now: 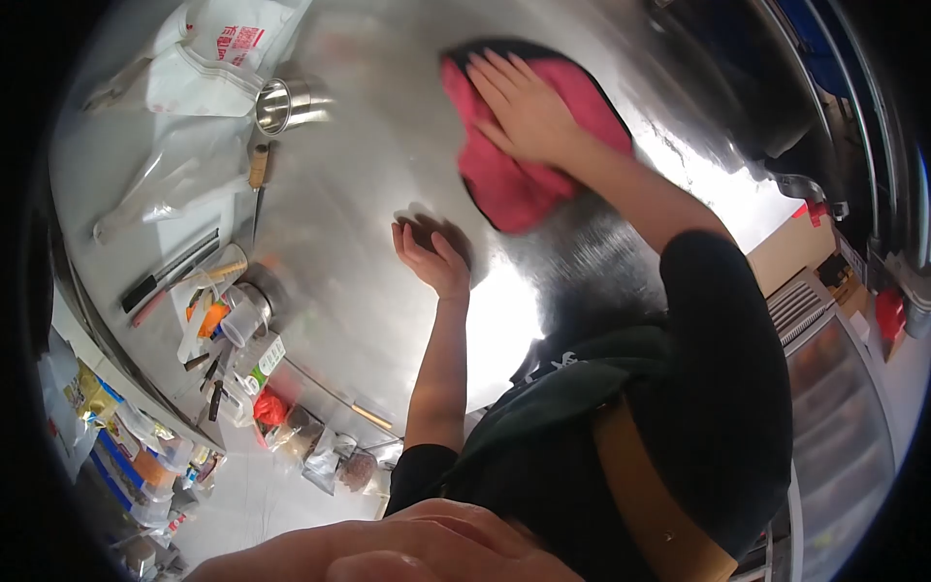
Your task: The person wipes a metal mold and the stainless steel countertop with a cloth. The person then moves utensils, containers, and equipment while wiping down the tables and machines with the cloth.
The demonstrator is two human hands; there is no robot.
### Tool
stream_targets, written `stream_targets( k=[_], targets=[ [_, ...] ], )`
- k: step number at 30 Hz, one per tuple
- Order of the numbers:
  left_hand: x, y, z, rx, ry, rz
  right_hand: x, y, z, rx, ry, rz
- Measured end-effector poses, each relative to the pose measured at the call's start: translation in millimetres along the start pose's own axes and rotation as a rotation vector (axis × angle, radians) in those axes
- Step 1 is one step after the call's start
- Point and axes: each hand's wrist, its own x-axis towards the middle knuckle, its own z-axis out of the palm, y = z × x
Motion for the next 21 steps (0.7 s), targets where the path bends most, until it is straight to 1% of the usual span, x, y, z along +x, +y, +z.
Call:
stream_targets(
  k=[2,3,4,6,7,8,9,12,13,14,16,19,21],
  targets=[
    [0.2,0.0,0.5,-0.005,0.009,0.011,42.8,14.4,15.1,-0.014,0.102,0.039],
    [0.2,-1.1,-0.3,-0.008,0.013,0.018,40.1,13.3,15.7,-0.008,0.112,0.035],
    [-1.7,-2.8,-2.7,-0.014,0.01,0.015,19.3,7.6,10.5,0.024,0.054,0.0],
    [-1.6,-5.1,0.7,-0.046,0.01,0.012,-52.3,-8.7,-13.5,0.101,-0.072,-0.047],
    [-2.3,-5.2,2.0,-0.05,0.011,0.015,-89.1,-19.0,-31.6,0.109,-0.248,-0.022],
    [-2.9,-6.3,2.7,-0.051,0.014,0.015,-122.4,-26.4,-46.2,0.111,-0.328,-0.01],
    [-2.9,-7.1,3.7,-0.047,0.021,0.015,-153.4,-28.4,-52.2,0.126,-0.328,-0.002],
    [-1.4,-5.9,3.1,-0.038,0.024,0.036,-145.0,-27.8,-44.1,0.118,-0.254,0.029],
    [-1.9,-6.6,0.6,-0.031,0.018,0.03,-114.9,-26.5,-44.3,0.035,-0.262,0.031],
    [-0.4,-6.1,0.7,-0.028,0.017,0.024,-91.1,-19.2,-33.5,-0.008,-0.134,0.003],
    [-4.1,-4.1,2.9,-0.02,0.019,0.014,-62.9,-15.9,-19.4,-0.004,-0.022,0.083],
    [0.5,-6.5,4.3,-0.005,0.029,0.034,-117.1,-26.4,-22.5,-0.04,-0.073,0.089],
    [-0.5,-3.4,1.4,0.011,0.029,0.048,-135.9,-33.2,-32.1,-0.033,-0.048,0.039]
  ],
)
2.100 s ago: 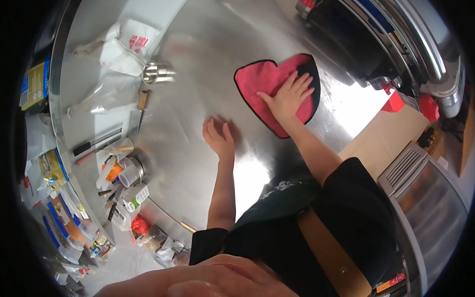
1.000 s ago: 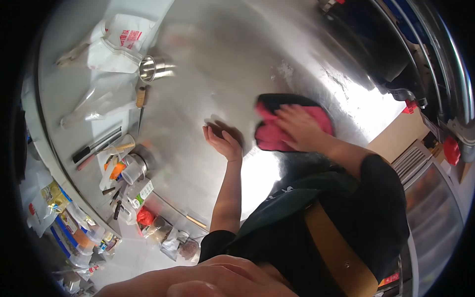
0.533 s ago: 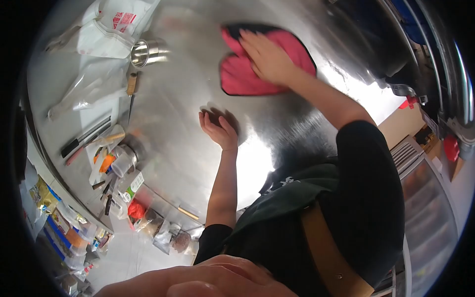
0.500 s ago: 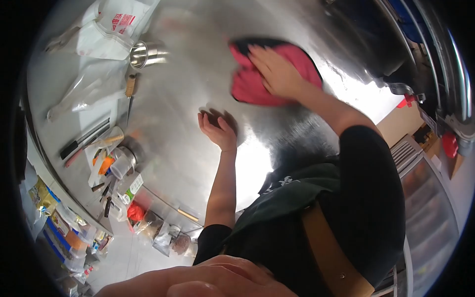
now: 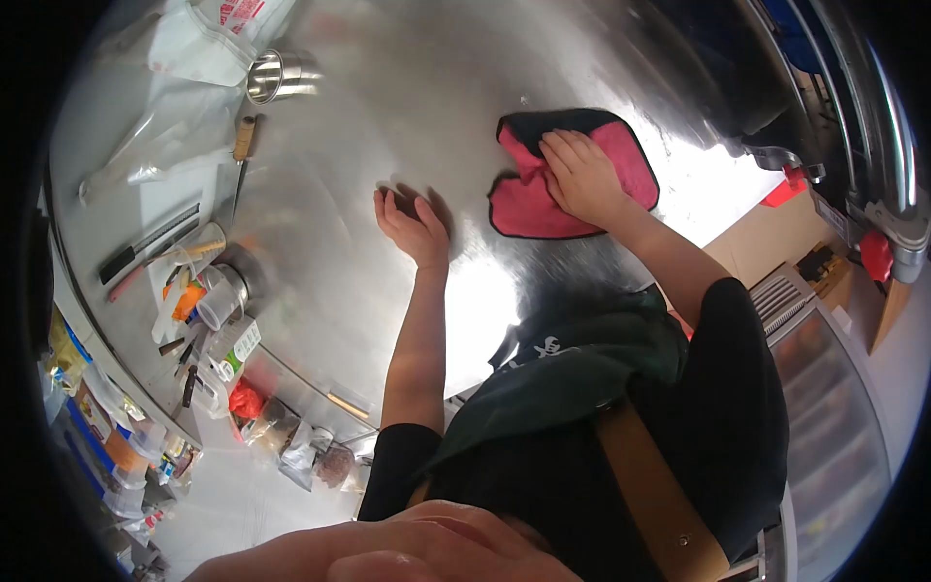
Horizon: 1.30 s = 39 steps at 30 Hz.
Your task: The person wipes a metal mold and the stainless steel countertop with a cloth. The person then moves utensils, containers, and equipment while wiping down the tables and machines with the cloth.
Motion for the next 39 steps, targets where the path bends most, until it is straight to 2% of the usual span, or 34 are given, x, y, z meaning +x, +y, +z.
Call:
stream_targets(
  k=[6,10,12,17,21,23,24,27,29,31,35,37,39],
  targets=[
    [-0.2,-1.7,1.8,0.017,0.013,0.01,64.1,5.1,5.7,-0.065,0.125,-0.003],
    [-0.2,-2.8,3.5,0.015,0.015,0.016,7.7,-7.7,-7.7,-0.058,-0.034,0.018],
    [1.1,-2.5,3.1,0.038,0.026,0.039,8.2,-8.8,-7.9,-0.07,0.016,0.002],
    [-0.3,-1.0,3.8,0.034,0.024,0.034,71.9,-2.8,9.6,-0.11,0.105,0.038],
    [3.2,-0.8,1.1,0.05,0.026,0.066,12.8,-22.3,-5.5,-0.013,-0.003,0.072],
    [5.0,3.8,3.2,-0.003,0.015,0.004,-12.9,-31.3,-16.8,0.078,-0.064,0.106],
    [2.7,5.3,-2.7,-0.02,0.006,-0.024,-20.7,-37.8,-25.2,0.13,-0.024,0.128],
    [-3.1,33.4,7.4,-0.097,0.067,0.076,-17.6,-34.9,-39.6,0.206,0.169,0.228],
    [-12.0,101.1,2.2,-0.439,-0.211,0.199,-42.9,-31.9,-28.5,0.2,0.265,0.379],
    [-9.5,147.0,19.4,-0.487,-0.457,0.438,-41.4,-14.1,-13.9,0.169,0.219,0.323],
    [40.3,151.1,70.6,-0.254,-0.361,0.473,28.5,34.1,-0.4,0.014,0.225,0.12],
    [72.8,148.5,85.7,-0.21,-0.325,0.503,56.8,43.3,3.5,-0.012,0.228,0.165],
    [62.2,157.3,74.8,-0.145,-0.344,0.46,41.7,43.0,3.7,-0.024,0.209,0.158]
  ],
)
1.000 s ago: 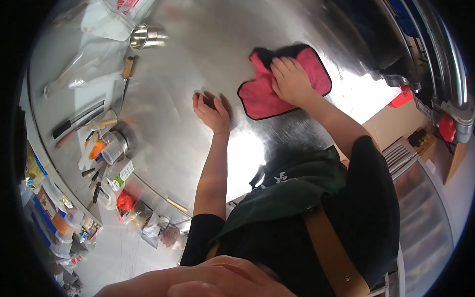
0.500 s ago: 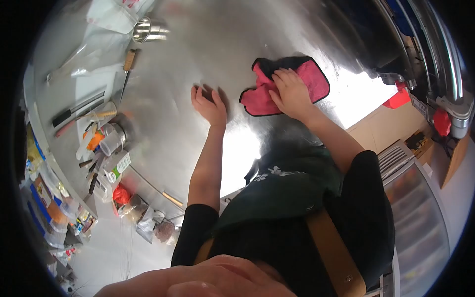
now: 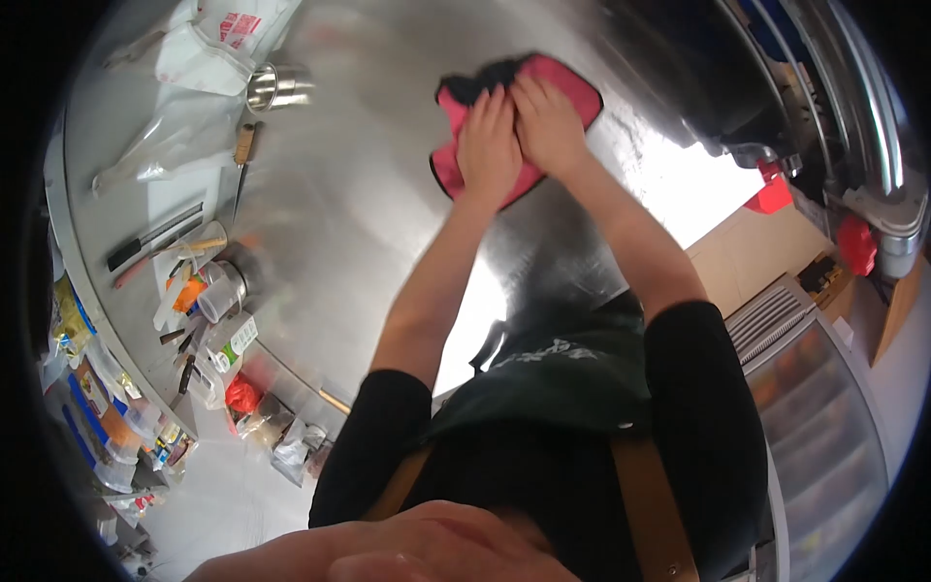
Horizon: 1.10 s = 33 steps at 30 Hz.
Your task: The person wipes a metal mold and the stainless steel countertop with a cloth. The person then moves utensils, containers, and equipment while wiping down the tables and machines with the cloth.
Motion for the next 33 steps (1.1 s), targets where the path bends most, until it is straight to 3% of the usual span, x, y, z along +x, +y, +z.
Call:
stream_targets(
  k=[5,11,17,20,23,26,29,32,33],
  targets=[
    [-81.6,33.5,3.4,-0.058,-0.058,-0.018,-87.7,-26.6,-24.1,0.06,-0.056,0.034],
    [7.2,-12.6,6.9,-0.005,0.09,-0.001,24.6,-1.8,9.5,-0.003,0.064,-0.044],
    [-77.4,40.3,4.1,-0.089,-0.016,-0.113,-81.7,-23.5,-20.1,0.065,-0.079,-0.027],
    [-35.4,16.6,12.1,-0.05,0.064,-0.083,-21.7,-3.2,-9.1,0.078,-0.148,-0.103],
    [35.3,-21.4,14.7,0.025,0.157,-0.086,61.8,17.5,17.5,0.014,-0.06,-0.153],
    [24.6,-12.1,8.1,0.036,0.137,-0.16,34.3,7.7,9.0,0.026,-0.124,-0.092],
    [-61.0,43.4,13.4,0.015,-0.026,-0.351,-50.5,-2.4,-8.6,0.008,-0.26,-0.017],
    [-68.8,48.2,10.6,0.108,0.008,-0.411,-39.5,-15.3,-9.3,-0.008,-0.384,-0.021],
    [-44.2,33.5,-1.8,0.119,-0.029,-0.47,-12.4,-15.6,3.9,0.006,-0.301,-0.074]
  ],
)
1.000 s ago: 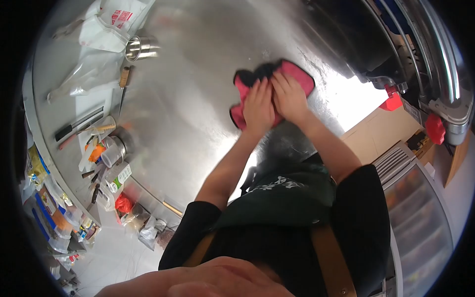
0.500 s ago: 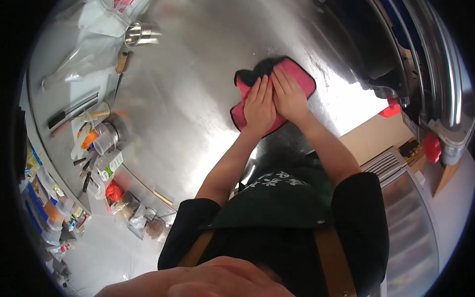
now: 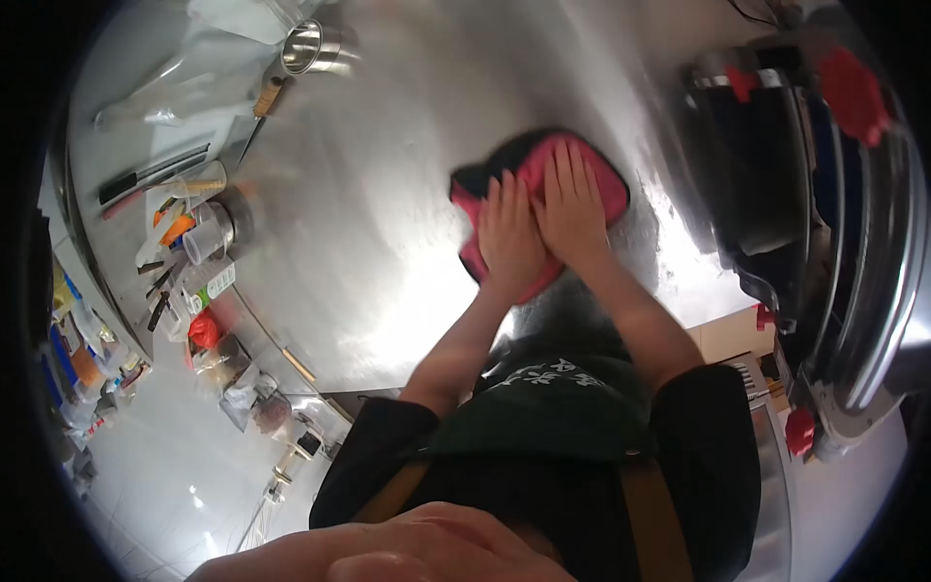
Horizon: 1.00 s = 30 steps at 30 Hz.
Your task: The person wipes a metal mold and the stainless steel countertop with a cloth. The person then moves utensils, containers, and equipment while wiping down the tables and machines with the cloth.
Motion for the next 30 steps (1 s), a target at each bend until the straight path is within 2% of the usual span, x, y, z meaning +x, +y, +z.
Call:
stream_targets(
  k=[3,7,12,14,16,19,24,27,29,30],
  targets=[
    [90.4,-38.2,-9.2,0.118,0.155,-0.008,111.6,0.3,9.6,-0.007,0.105,-0.105],
    [201.9,-108.5,-16.4,0.114,0.333,0.203,230.8,6.1,40.7,-0.159,0.228,-0.227],
    [308.0,-163.4,-26.1,0.094,0.255,0.23,340.4,16.2,60.0,-0.281,0.242,-0.239],
    [325.7,-165.8,-31.3,0.133,0.261,0.242,355.1,19.9,62.0,-0.205,0.311,-0.273],
    [311.2,-160.0,-33.1,0.178,0.239,0.193,348.9,17.0,60.5,-0.16,0.3,-0.288],
    [246.8,-139.0,-35.3,0.228,0.252,0.174,285.8,2.9,54.8,-0.175,0.257,-0.318],
    [60.9,-101.9,-31.2,0.175,0.136,0.033,117.2,-48.1,25.7,-0.023,-0.077,-0.354],
    [-48.2,-70.4,-24.2,0.139,-0.009,-0.104,16.7,-62.6,19.2,0.099,-0.267,-0.367],
    [-94.3,-61.4,-8.1,0.09,0.017,-0.123,-15.4,-60.2,22.4,0.14,-0.209,-0.382],
    [-89.2,-59.0,-12.9,0.047,0.032,-0.135,-24.1,-61.8,24.4,0.162,-0.183,-0.386]
  ],
)
